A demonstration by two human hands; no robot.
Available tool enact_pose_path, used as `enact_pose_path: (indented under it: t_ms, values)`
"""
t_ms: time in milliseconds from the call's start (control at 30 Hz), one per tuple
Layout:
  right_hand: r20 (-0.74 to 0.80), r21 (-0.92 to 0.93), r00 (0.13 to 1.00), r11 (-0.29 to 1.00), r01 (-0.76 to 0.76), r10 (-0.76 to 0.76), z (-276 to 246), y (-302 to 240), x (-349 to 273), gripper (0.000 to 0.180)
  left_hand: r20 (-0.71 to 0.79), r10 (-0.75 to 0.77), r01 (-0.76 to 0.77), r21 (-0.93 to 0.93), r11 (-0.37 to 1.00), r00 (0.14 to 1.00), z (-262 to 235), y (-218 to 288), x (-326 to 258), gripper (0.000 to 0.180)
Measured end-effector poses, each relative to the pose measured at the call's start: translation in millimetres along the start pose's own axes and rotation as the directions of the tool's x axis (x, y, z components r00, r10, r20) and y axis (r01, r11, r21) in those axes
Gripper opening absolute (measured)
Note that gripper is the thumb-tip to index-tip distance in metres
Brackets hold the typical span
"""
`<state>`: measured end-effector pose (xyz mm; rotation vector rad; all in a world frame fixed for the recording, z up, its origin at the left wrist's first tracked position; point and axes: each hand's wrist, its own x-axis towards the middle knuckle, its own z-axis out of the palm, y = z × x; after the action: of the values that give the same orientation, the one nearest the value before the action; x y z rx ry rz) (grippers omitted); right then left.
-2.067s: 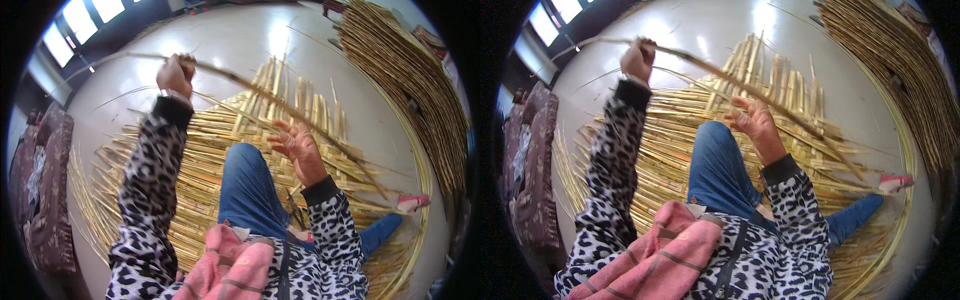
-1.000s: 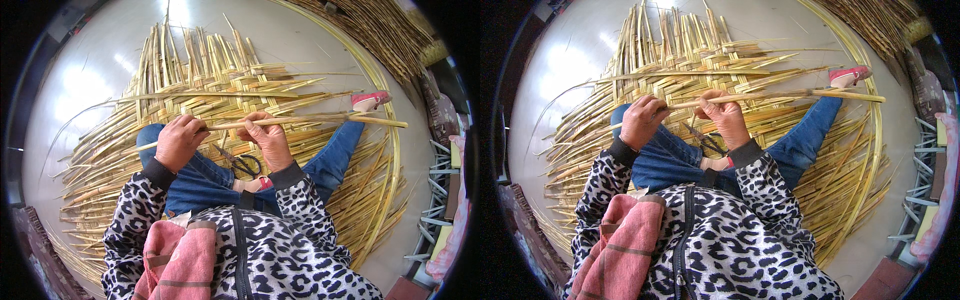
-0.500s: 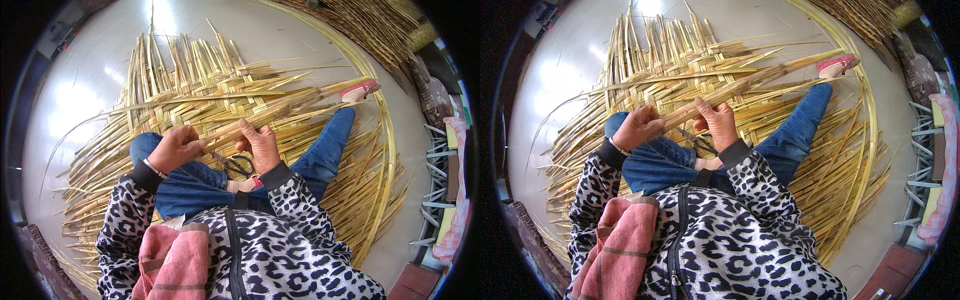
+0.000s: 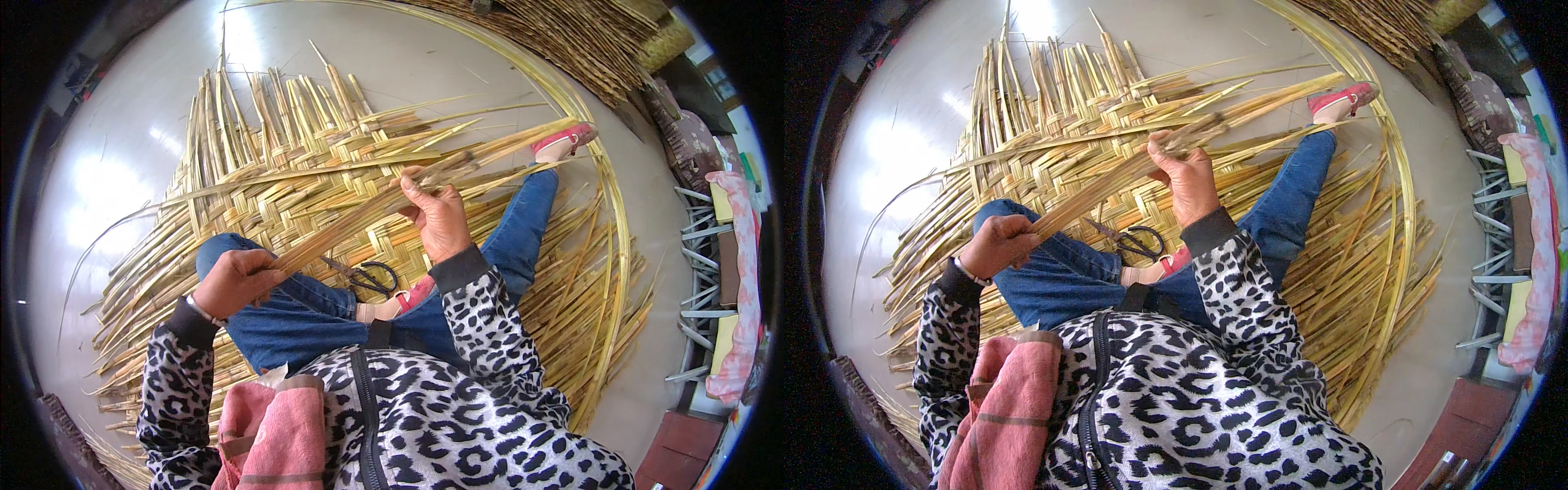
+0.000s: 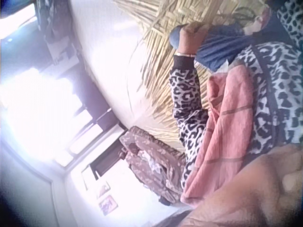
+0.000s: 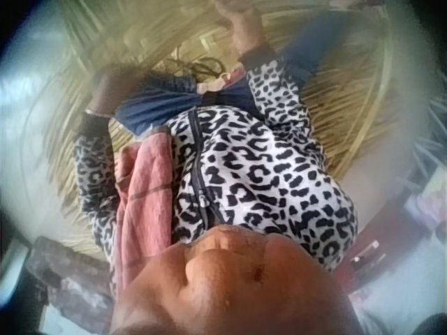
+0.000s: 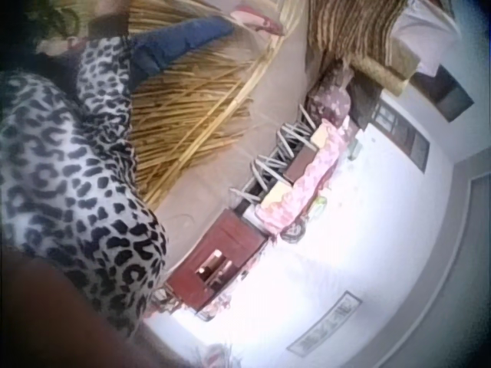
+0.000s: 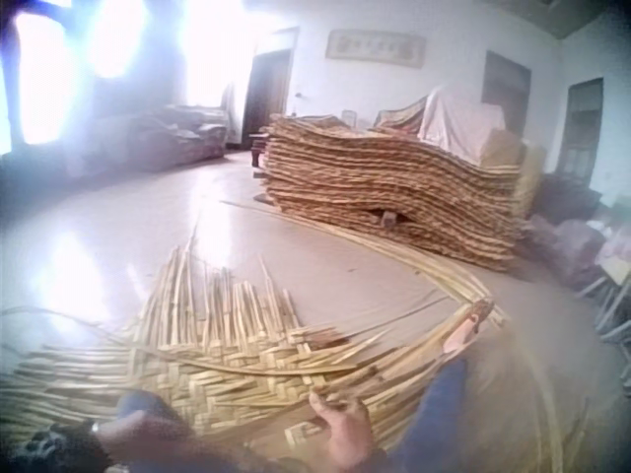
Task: The person weaves a basket by hand, interlacing thin bamboo strips over and under a vertical framework. They occasionally use scissors to trim excess strip length and adjust the weave to maintain even tension.
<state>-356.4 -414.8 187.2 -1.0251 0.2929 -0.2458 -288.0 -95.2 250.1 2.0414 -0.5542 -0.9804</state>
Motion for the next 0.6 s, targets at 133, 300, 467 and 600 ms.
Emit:
enact_pose_path:
  t_ms: [133,300,467,600]
  values:
    - [-0.014,0.062,1.000,0.998,-0.021,0.022,-17,-7,15,0.013,-0.066,-0.023,0.029,0.090,0.996,0.998,-13,-17,-11,0.020]
    - [-0.007,0.094,1.000,0.995,-0.020,0.021,-33,-12,29,0.014,-0.182,0.022,0.038,0.318,0.947,0.983,-42,-55,-13,0.017]
    - [-0.042,0.108,0.997,0.992,-0.059,0.064,-34,-4,41,0.012,-0.285,0.012,0.147,0.528,0.836,0.958,-63,-86,-11,0.022]
    - [-0.055,0.072,0.998,0.997,-0.029,0.033,-24,16,58,0.013,-0.362,0.059,0.210,0.658,0.723,0.930,-72,-109,11,0.034]
